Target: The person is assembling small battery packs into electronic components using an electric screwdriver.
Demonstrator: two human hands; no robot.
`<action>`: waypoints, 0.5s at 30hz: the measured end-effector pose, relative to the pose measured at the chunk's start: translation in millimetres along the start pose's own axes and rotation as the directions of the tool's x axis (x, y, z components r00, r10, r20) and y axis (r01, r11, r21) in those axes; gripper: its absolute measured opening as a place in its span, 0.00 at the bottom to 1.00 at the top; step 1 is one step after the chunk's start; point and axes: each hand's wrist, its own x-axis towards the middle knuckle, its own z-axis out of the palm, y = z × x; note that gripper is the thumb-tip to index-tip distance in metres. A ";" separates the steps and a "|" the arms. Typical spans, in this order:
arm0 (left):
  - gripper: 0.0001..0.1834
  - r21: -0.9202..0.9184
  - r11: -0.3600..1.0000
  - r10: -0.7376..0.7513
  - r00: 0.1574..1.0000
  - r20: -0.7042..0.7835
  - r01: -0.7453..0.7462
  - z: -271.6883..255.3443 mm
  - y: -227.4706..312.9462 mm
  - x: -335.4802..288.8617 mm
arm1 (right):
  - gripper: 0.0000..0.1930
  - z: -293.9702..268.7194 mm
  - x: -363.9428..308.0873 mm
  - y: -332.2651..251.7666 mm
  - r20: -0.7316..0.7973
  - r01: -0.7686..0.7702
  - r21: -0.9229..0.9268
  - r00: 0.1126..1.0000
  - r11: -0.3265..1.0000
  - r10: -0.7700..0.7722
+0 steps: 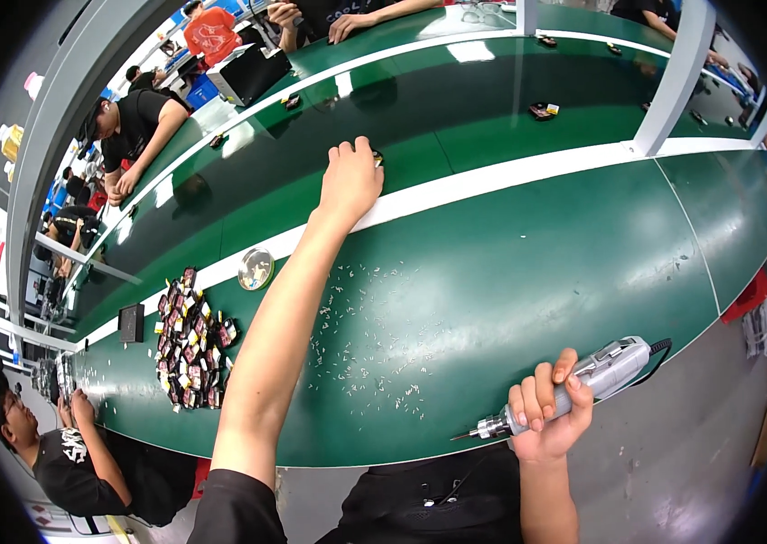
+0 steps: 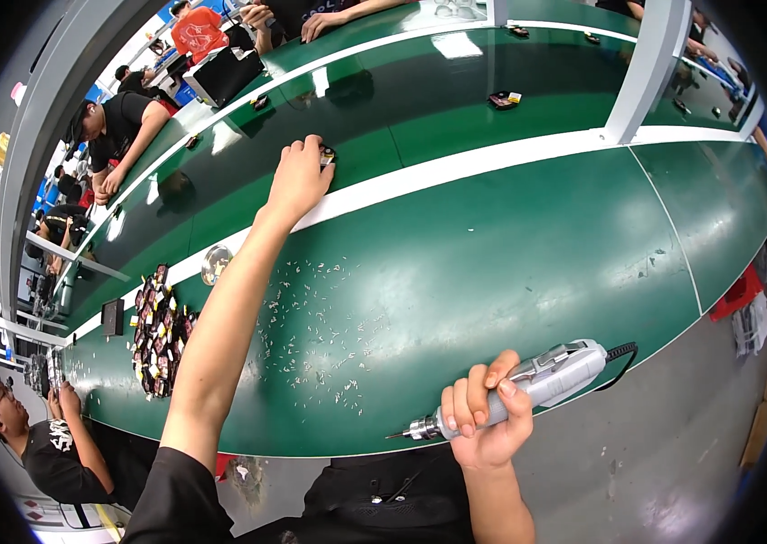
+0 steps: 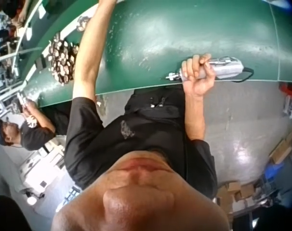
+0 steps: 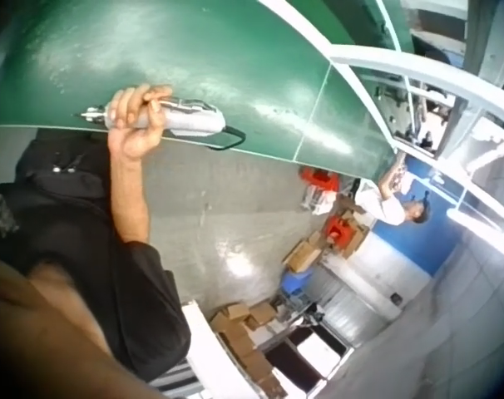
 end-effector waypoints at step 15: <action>0.29 -0.553 0.631 0.670 0.741 0.036 -0.543 -89.9 117.2 -200.0 | 0.06 -8.0 -36.0 -23.3 0.031 -0.060 -0.027 0.998 0.998 0.060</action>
